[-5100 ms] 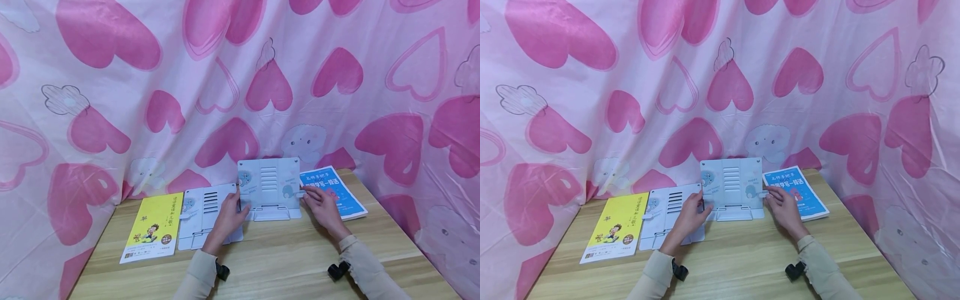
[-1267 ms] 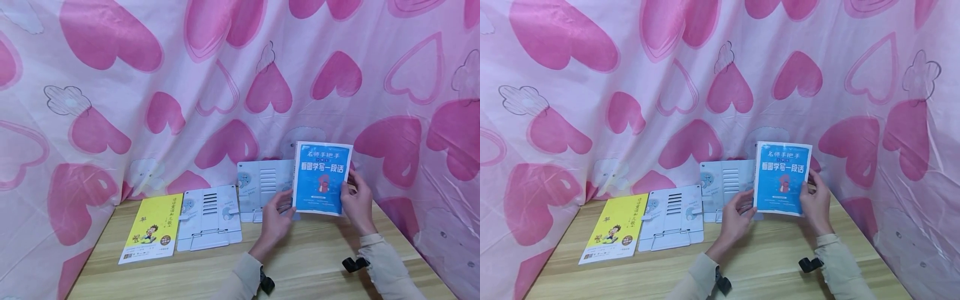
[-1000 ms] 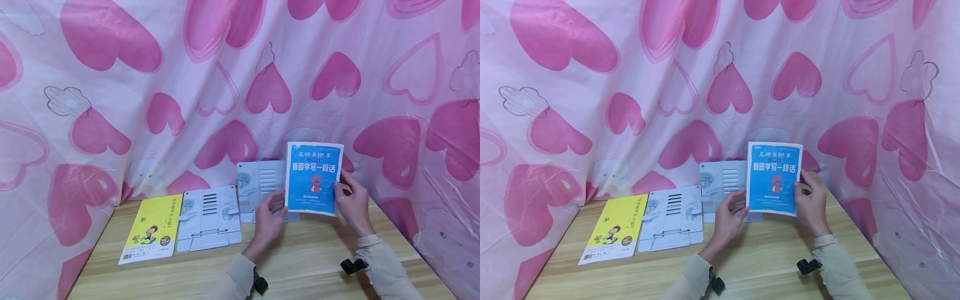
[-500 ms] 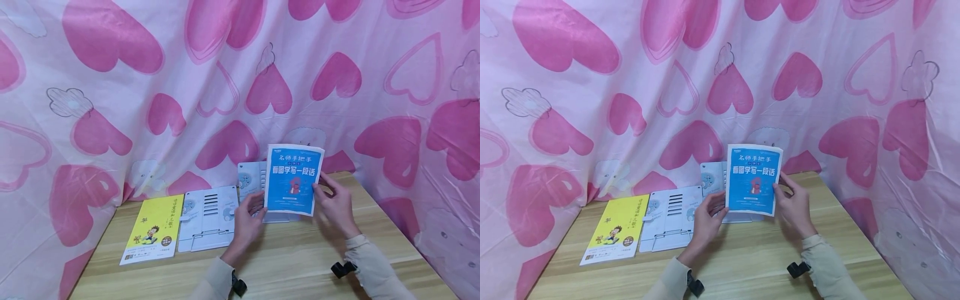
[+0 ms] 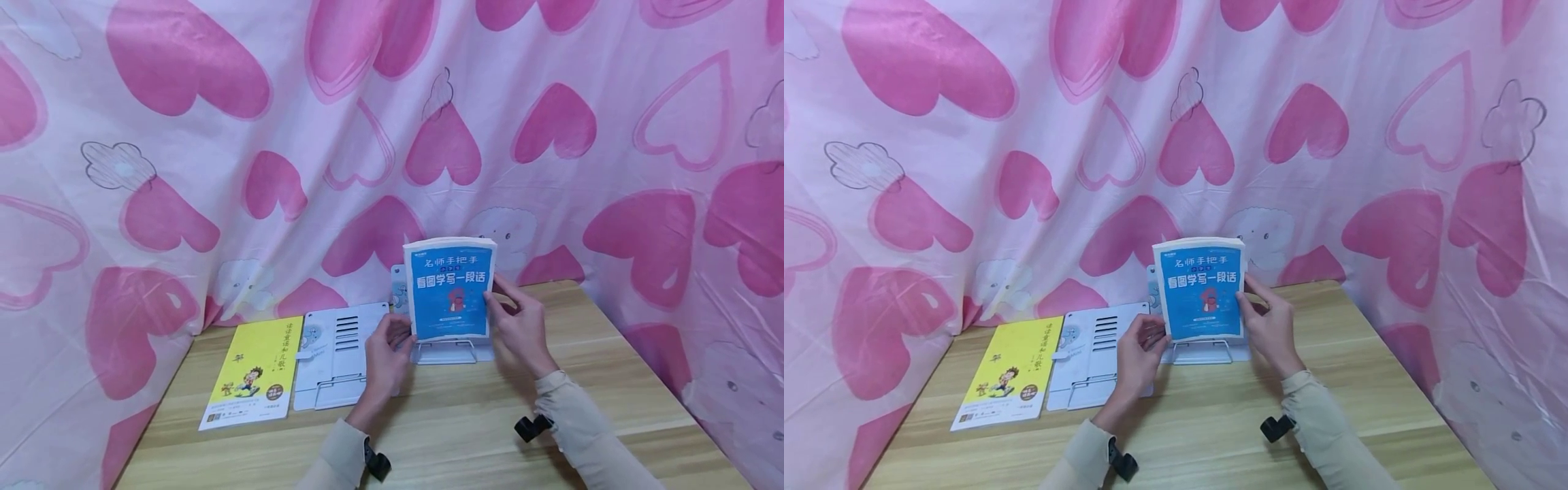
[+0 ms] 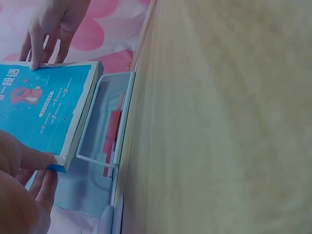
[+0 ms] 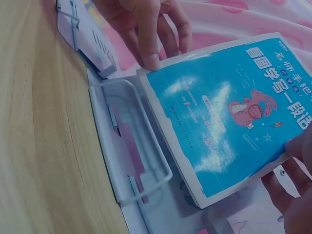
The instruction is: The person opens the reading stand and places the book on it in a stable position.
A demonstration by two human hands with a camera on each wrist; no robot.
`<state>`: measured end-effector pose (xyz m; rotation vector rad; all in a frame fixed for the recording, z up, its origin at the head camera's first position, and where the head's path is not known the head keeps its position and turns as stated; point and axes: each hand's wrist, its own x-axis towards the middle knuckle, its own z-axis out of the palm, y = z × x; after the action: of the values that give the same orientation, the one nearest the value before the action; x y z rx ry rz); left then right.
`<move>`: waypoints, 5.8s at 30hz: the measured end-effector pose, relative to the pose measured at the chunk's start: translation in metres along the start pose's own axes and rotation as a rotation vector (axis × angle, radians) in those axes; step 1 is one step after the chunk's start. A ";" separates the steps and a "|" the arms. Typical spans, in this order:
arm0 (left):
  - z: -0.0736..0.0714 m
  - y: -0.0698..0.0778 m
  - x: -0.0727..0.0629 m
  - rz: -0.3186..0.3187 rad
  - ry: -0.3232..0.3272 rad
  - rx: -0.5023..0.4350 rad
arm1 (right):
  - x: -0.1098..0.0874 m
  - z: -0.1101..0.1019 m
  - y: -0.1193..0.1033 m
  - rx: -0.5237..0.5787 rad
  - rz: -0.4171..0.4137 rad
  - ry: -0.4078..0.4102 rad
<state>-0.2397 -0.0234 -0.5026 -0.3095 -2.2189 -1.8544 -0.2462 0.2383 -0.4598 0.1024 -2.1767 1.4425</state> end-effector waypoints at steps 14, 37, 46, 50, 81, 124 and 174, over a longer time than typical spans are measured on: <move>-0.002 -0.006 0.002 -0.046 -0.004 0.091 | -0.002 0.004 0.012 -0.029 0.008 -0.030; -0.003 -0.014 0.006 -0.142 -0.044 0.105 | -0.004 0.001 0.026 -0.126 0.104 -0.109; -0.007 -0.014 0.009 -0.101 -0.032 0.193 | -0.002 0.002 0.029 -0.212 0.053 -0.158; -0.007 -0.014 0.011 -0.081 0.020 0.267 | 0.000 0.001 0.031 -0.233 0.032 -0.149; 0.007 -0.009 0.025 -0.100 0.019 0.302 | 0.006 -0.019 0.037 0.015 0.258 -0.192; 0.058 -0.012 0.033 -0.102 -0.084 0.264 | 0.027 -0.084 0.054 -0.118 0.254 -0.392; -0.119 -0.011 -0.016 -0.024 -0.125 0.458 | -0.035 0.037 -0.032 -0.019 -0.260 -0.144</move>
<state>-0.2225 -0.1430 -0.4972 -0.3183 -2.6528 -1.3096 -0.2192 0.1850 -0.4599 0.4782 -2.1937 1.3008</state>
